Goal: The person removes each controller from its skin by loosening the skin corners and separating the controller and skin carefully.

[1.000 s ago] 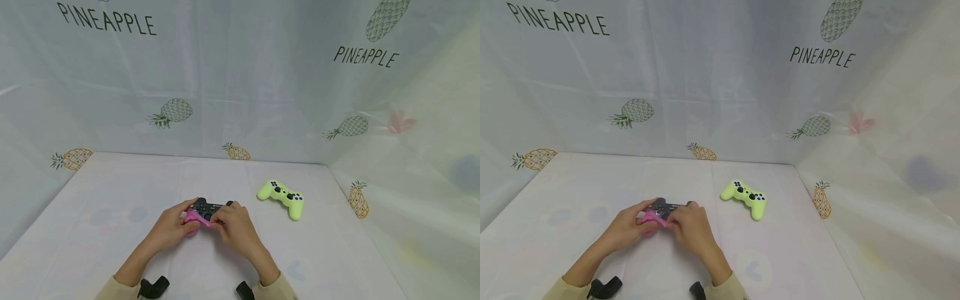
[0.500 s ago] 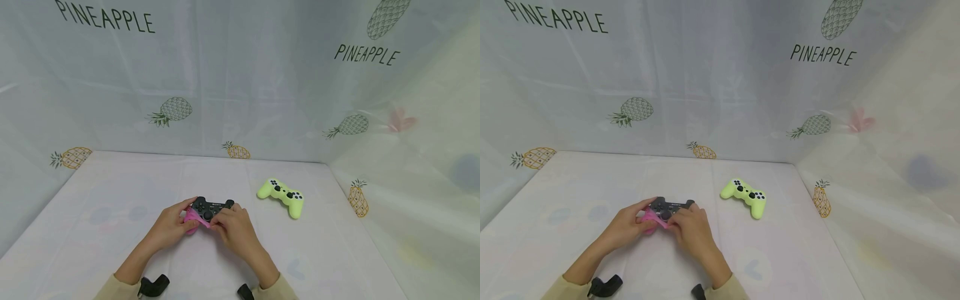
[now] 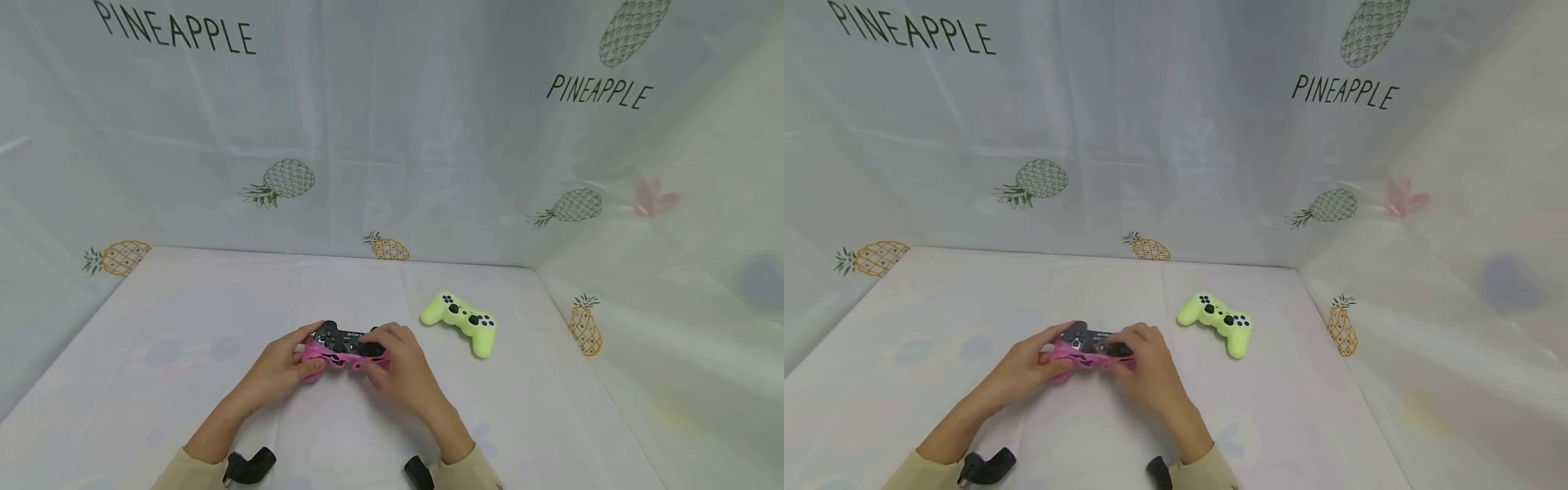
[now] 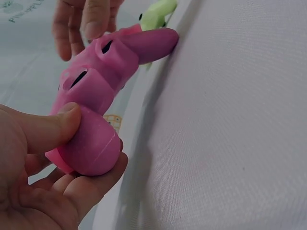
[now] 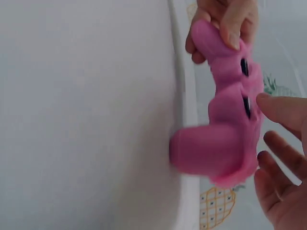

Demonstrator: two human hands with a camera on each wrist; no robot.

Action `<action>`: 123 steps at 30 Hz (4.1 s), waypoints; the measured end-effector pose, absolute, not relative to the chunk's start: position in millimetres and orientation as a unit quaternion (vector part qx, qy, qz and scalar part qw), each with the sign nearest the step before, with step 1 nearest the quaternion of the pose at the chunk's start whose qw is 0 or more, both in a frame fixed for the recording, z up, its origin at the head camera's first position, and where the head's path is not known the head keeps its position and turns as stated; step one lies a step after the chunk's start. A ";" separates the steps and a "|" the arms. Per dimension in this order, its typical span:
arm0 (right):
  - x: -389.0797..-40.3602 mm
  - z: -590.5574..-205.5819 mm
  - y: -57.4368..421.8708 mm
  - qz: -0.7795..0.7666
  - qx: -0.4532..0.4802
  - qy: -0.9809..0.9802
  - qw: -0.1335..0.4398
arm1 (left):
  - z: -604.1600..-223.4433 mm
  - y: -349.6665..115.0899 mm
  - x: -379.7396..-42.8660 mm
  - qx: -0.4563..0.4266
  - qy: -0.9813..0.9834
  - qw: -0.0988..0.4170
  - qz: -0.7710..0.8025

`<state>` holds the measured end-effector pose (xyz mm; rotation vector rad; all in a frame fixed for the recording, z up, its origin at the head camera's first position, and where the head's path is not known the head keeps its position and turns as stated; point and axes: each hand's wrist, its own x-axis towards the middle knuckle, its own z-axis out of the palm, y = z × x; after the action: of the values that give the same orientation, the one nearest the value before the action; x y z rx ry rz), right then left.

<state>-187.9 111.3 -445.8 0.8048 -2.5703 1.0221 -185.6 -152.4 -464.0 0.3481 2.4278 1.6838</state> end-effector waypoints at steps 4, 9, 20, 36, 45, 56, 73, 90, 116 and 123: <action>-189.9 -449.5 130.4 0.392 0.226 -0.890 0.063 | -464.3 -151.7 -186.7 0.107 0.806 0.093 0.575; -191.3 -456.5 142.5 0.446 0.194 -0.872 -0.060 | -464.0 -151.1 -186.5 0.093 0.807 0.094 0.576; -198.6 -466.1 132.4 0.491 0.197 -0.849 -0.009 | -455.8 -150.4 -184.3 0.028 0.832 0.065 0.550; -200.4 -464.0 125.1 0.584 0.115 -0.804 0.016 | -452.3 -154.0 -177.5 0.020 0.829 0.004 0.560; -201.3 -462.1 130.5 0.610 0.098 -0.786 -0.010 | -456.5 -165.0 -179.4 0.053 0.777 0.060 0.624; -196.4 -459.0 136.1 0.576 0.159 -0.801 -0.025 | -457.0 -171.6 -177.9 0.063 0.783 0.082 0.613; -201.5 -472.8 142.6 0.517 0.149 -0.840 -0.067 | -465.8 -172.0 -182.3 0.102 0.824 0.104 0.548; -203.0 -478.0 142.8 0.498 0.139 -0.853 -0.075 | -477.0 -171.1 -184.6 0.102 0.851 0.076 0.510; -206.4 -478.2 150.8 0.500 0.173 -0.845 -0.082 | -475.2 -177.5 -187.3 0.113 0.831 0.092 0.536; -206.4 -478.1 152.3 0.489 0.179 -0.851 -0.071 | -479.7 -178.7 -188.2 0.124 0.829 0.097 0.537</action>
<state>-206.4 152.3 -478.1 0.5887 -2.8011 1.6098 -188.2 -178.7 -479.7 0.3670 2.4544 1.5902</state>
